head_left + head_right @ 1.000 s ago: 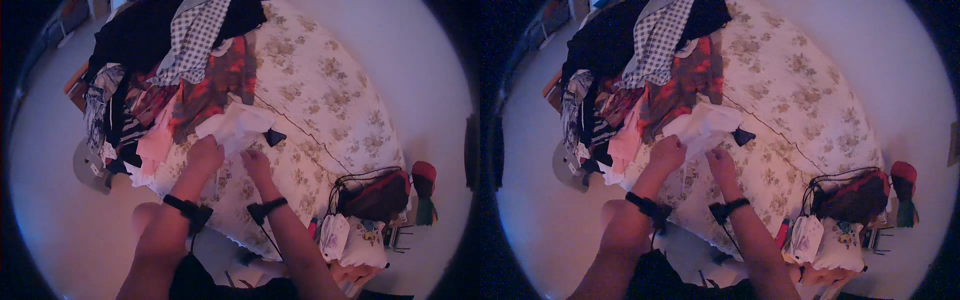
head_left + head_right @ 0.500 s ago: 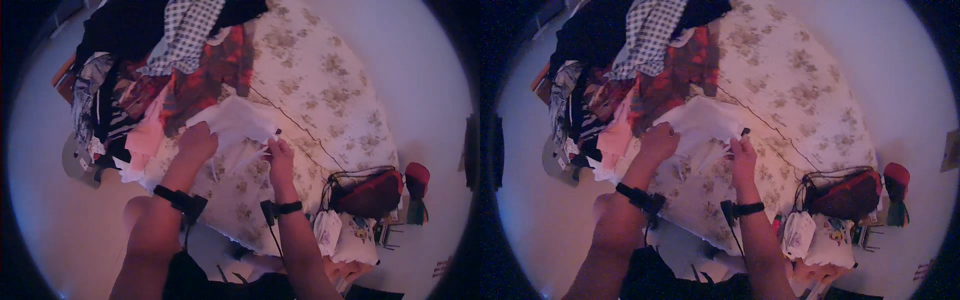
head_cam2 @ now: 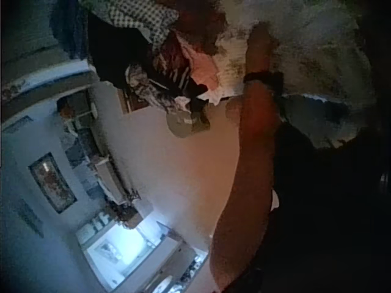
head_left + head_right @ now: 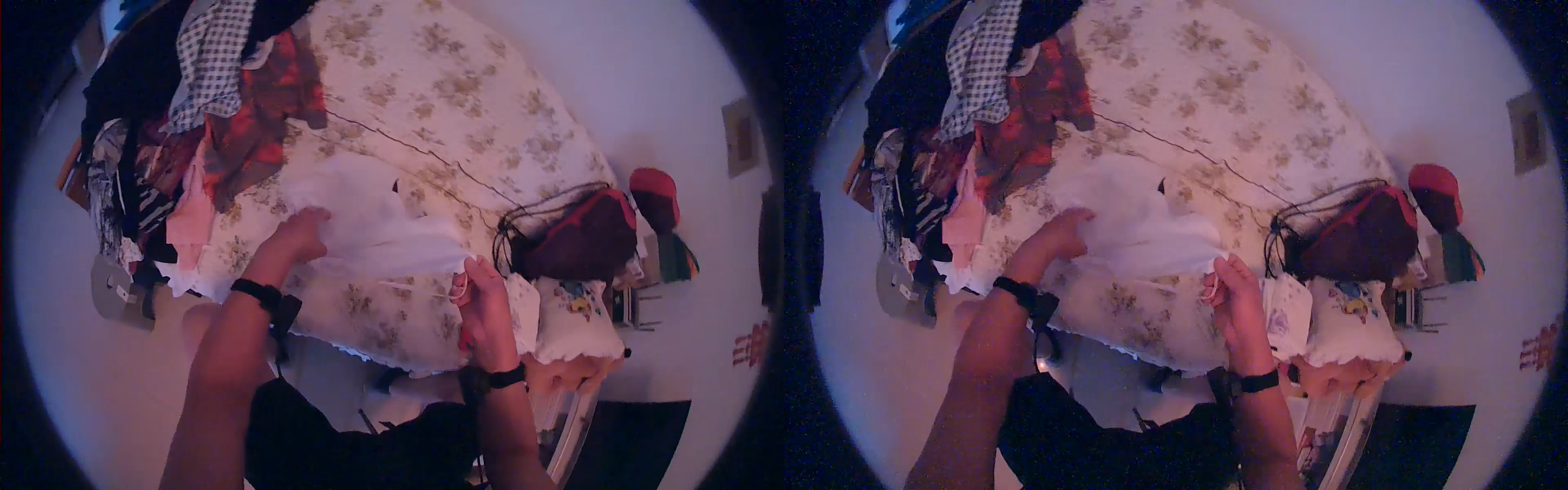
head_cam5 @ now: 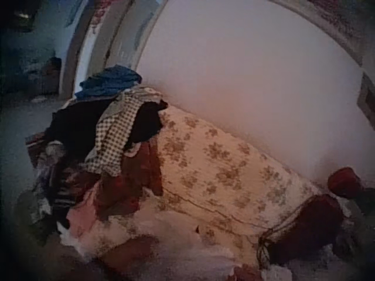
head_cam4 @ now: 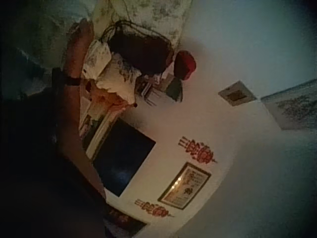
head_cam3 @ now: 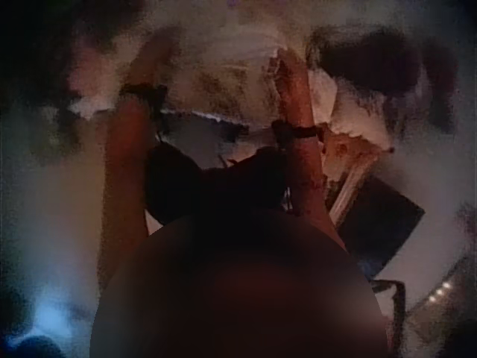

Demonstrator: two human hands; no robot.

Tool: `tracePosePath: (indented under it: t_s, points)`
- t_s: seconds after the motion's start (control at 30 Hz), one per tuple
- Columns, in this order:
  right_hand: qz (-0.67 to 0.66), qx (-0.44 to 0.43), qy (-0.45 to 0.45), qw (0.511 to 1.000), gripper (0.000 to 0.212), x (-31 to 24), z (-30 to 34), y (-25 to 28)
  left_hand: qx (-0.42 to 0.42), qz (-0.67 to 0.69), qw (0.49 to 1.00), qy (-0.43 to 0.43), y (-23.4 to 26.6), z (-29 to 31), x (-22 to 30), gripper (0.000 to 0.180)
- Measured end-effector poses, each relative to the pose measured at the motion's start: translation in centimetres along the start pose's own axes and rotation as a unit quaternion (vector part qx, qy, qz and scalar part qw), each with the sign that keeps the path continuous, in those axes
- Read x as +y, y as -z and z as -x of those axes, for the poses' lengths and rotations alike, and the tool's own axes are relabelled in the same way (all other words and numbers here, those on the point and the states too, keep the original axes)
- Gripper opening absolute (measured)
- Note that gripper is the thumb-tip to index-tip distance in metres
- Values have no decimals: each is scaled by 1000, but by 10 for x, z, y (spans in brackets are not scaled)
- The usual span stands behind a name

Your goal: Folding several items of laundry on a bed including shirts and undergarments.

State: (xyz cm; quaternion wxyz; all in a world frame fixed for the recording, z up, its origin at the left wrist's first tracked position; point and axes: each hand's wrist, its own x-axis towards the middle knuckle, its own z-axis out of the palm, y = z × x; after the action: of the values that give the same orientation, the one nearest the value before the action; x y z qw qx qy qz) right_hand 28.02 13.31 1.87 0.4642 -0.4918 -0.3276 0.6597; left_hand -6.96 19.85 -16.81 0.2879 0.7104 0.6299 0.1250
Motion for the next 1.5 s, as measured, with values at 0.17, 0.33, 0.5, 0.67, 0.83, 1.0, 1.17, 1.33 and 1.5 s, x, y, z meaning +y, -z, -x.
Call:
tracePosePath:
  t_s: [0.17,0.33,0.5,0.67,0.83,1.0,1.17,1.33,1.5]
  points:
    - [-15,25,21,999,14,-7,44,33,-143,-103,984,-27,-11,25,67,66]
    - [-30,84,16,996,15,-11,73,56,-88,-90,992,-17,-14,17,61,41]
    - [-119,78,33,989,12,-16,97,91,-156,104,982,-28,46,22,46,36]
    - [-184,75,25,980,11,-22,111,114,188,69,979,-24,39,5,27,41]
    - [-184,100,27,977,15,-29,124,81,236,239,939,70,45,-4,33,40]
    - [-200,21,0,980,12,-40,125,31,205,429,876,80,28,-3,59,29]
    - [-238,51,1,970,14,-33,100,25,308,93,945,-57,-13,20,98,25]
    - [-304,85,-25,949,13,-27,58,-8,-147,198,932,-265,-50,61,115,34]
    - [-288,26,-6,957,10,0,2,26,-85,66,941,-322,-93,79,118,42]
